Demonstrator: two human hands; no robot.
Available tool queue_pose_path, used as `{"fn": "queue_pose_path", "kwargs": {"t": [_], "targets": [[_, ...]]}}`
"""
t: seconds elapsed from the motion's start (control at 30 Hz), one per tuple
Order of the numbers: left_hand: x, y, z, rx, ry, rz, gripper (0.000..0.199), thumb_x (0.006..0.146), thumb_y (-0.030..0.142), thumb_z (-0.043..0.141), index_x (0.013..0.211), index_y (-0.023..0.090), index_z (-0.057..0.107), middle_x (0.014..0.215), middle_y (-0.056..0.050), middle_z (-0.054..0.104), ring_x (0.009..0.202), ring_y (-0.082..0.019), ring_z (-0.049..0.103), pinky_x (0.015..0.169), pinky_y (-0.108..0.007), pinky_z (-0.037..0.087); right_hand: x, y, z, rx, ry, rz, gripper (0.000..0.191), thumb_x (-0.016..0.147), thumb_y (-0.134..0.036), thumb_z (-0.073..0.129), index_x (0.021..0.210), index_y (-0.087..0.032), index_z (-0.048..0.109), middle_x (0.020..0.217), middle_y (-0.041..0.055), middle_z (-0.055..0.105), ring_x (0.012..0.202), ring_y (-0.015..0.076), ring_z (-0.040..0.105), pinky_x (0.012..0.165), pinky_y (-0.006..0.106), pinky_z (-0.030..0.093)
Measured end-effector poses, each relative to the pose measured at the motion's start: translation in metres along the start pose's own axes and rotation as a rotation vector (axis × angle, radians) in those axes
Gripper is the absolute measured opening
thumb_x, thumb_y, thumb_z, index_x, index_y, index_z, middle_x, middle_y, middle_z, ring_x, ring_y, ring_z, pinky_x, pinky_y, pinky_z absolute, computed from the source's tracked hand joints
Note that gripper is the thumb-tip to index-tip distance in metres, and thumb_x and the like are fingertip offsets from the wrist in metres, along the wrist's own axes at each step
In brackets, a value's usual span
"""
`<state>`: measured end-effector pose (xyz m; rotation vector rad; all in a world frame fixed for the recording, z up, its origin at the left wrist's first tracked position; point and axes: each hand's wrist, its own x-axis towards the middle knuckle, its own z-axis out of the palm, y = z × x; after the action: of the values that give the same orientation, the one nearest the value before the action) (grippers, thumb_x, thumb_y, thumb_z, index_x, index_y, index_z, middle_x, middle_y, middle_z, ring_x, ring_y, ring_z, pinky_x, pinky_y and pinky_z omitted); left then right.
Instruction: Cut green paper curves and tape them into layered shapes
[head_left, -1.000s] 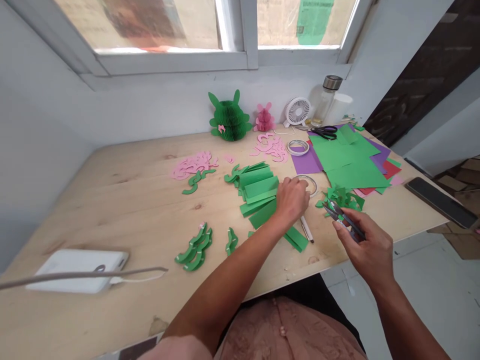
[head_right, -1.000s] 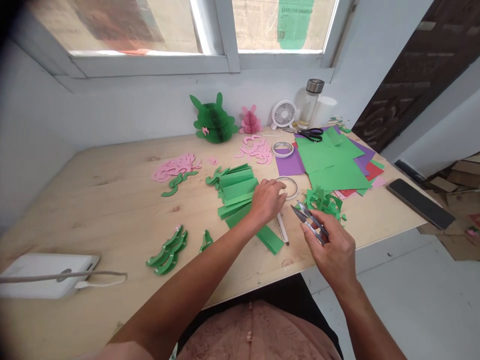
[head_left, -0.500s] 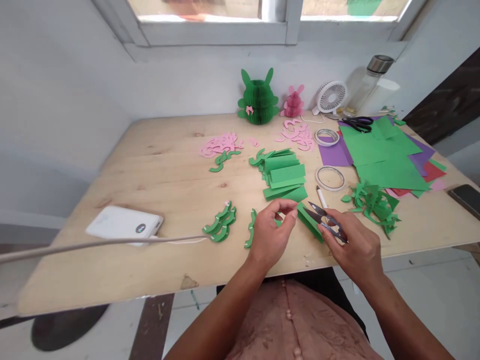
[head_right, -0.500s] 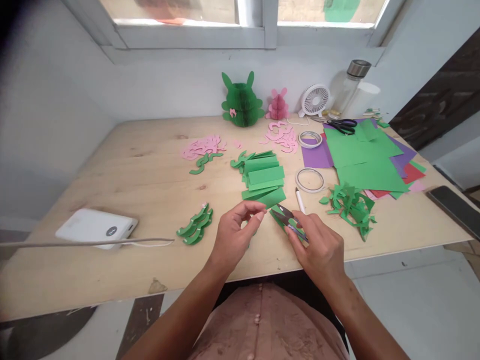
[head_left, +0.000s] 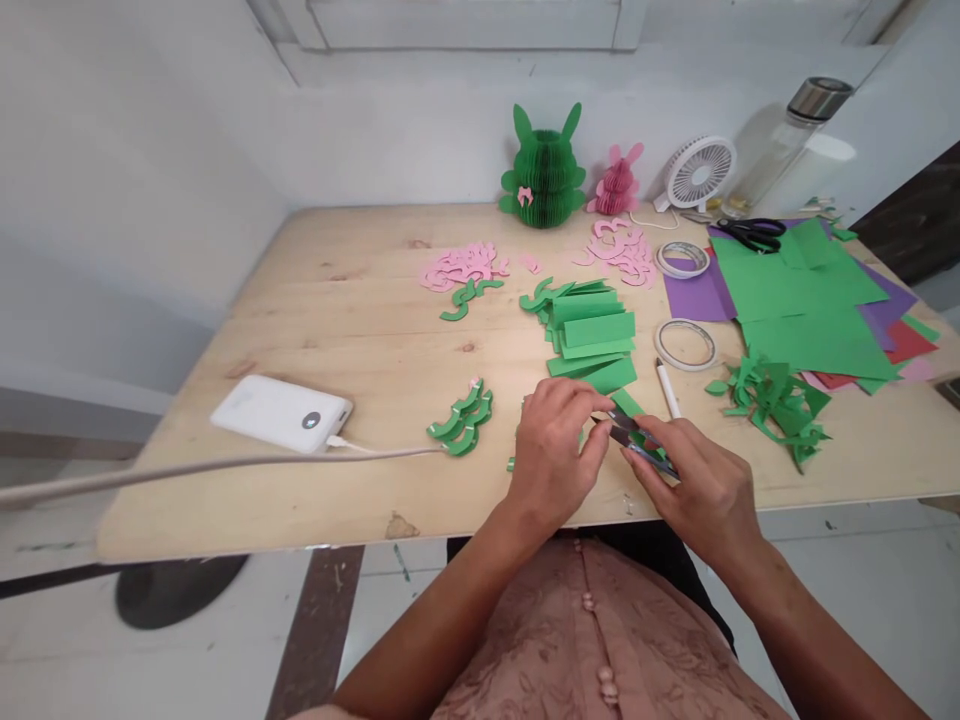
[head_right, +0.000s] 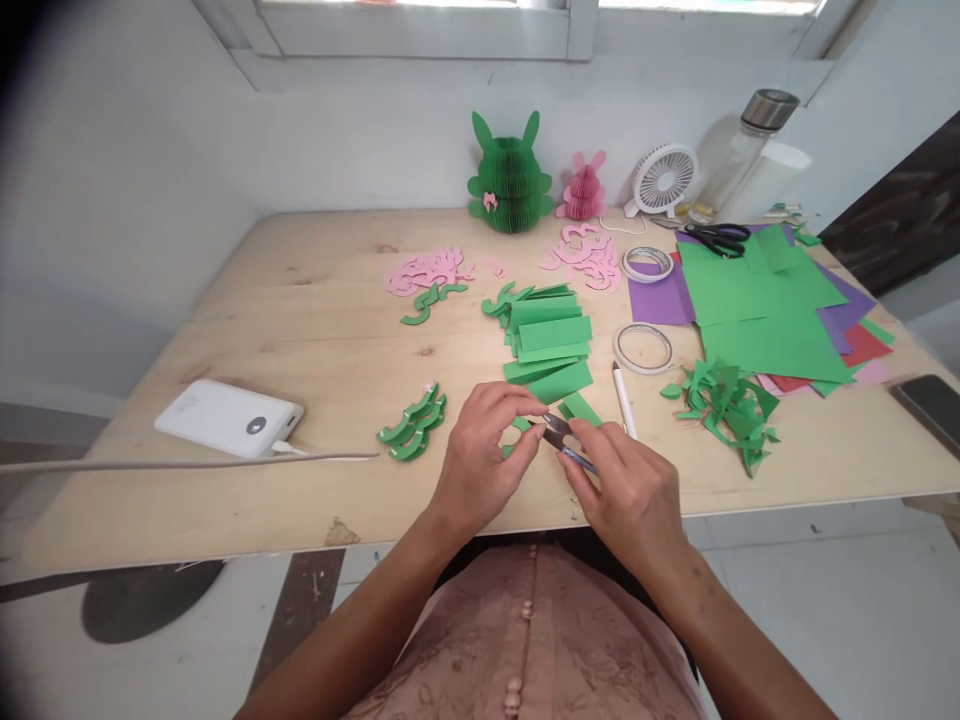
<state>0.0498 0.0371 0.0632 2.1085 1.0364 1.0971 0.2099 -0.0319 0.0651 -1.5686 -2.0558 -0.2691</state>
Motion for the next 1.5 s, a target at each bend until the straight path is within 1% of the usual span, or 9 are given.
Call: {"fn": "queue_pose_path", "kwargs": {"t": [0.23,0.4,0.63,0.8,0.9,1.1,1.33,1.5], "targets": [[-0.0005,0.0027,0.0004,0.034,-0.005,-0.027,0.01,0.082,0.013,0.056,0.089,0.02,0.06,0.094,-0.005,0.065,0.097,-0.022,0.055,0.086,-0.037,0.043,-0.001,0.0005,0.0003,-0.013,-0.018,-0.002,0.024,0.088,-0.023,0.059,0.111,-0.016,0.057,0.076,0.0019,0.066,0.066,0.0143,0.064,0.059,0.024,0.044],[-0.0009,0.003,0.001,0.064,-0.022,-0.029,0.01,0.082,0.013,0.057,0.086,0.021,0.06,0.093,-0.005,0.065,0.096,-0.022,0.055,0.085,-0.037,0.043,-0.0029,0.0016,0.0004,-0.018,-0.023,0.003,0.025,0.088,-0.024,0.059,0.111,-0.016,0.057,0.076,0.0017,0.066,0.066,0.0142,0.064,0.059,0.024,0.043],[-0.0012,0.0038,0.001,0.04,-0.04,-0.054,0.011,0.08,0.01,0.058,0.085,0.02,0.058,0.093,-0.004,0.064,0.097,-0.022,0.054,0.086,-0.037,0.042,-0.0027,0.0004,0.0003,-0.018,-0.017,0.003,0.023,0.088,-0.023,0.059,0.109,-0.015,0.058,0.076,0.0024,0.066,0.066,0.0144,0.064,0.058,0.025,0.043],[-0.001,0.0034,0.0011,0.023,-0.039,-0.068,0.011,0.079,0.01,0.057,0.079,0.021,0.056,0.091,-0.004,0.064,0.096,-0.022,0.055,0.086,-0.037,0.042,-0.003,0.0007,0.0004,-0.018,-0.014,0.004,0.023,0.088,-0.024,0.058,0.11,-0.016,0.057,0.077,0.0022,0.067,0.066,0.014,0.064,0.057,0.024,0.043],[-0.0018,0.0024,0.0015,0.025,-0.032,-0.076,0.012,0.079,0.01,0.058,0.08,0.021,0.056,0.092,-0.004,0.064,0.096,-0.022,0.055,0.086,-0.037,0.042,-0.0029,0.0011,0.0002,-0.03,-0.017,0.002,0.023,0.088,-0.024,0.058,0.109,-0.016,0.058,0.076,0.0021,0.067,0.065,0.0143,0.064,0.057,0.025,0.043],[-0.0009,0.0015,-0.0005,0.072,-0.038,-0.031,0.012,0.081,0.012,0.056,0.089,0.021,0.059,0.097,-0.005,0.065,0.099,-0.023,0.055,0.086,-0.038,0.043,-0.0016,0.0012,0.0004,-0.032,-0.021,-0.007,0.023,0.088,-0.024,0.057,0.11,-0.017,0.058,0.076,0.0018,0.067,0.065,0.0146,0.064,0.057,0.025,0.042],[0.0022,0.0004,-0.0025,0.134,-0.085,0.029,0.009,0.083,0.013,0.054,0.084,0.021,0.059,0.094,-0.005,0.064,0.099,-0.023,0.053,0.085,-0.037,0.042,0.0004,0.0009,-0.0002,-0.052,-0.035,-0.018,0.022,0.088,-0.024,0.057,0.109,-0.016,0.058,0.077,0.002,0.067,0.065,0.0144,0.063,0.056,0.025,0.041],[0.0021,-0.0005,-0.0024,0.11,-0.076,0.017,0.009,0.083,0.012,0.054,0.083,0.021,0.058,0.094,-0.005,0.064,0.098,-0.022,0.054,0.085,-0.038,0.042,0.0012,0.0011,-0.0006,-0.039,-0.039,-0.014,0.022,0.088,-0.024,0.057,0.108,-0.016,0.059,0.077,0.0018,0.066,0.066,0.0142,0.063,0.057,0.025,0.041]]}}
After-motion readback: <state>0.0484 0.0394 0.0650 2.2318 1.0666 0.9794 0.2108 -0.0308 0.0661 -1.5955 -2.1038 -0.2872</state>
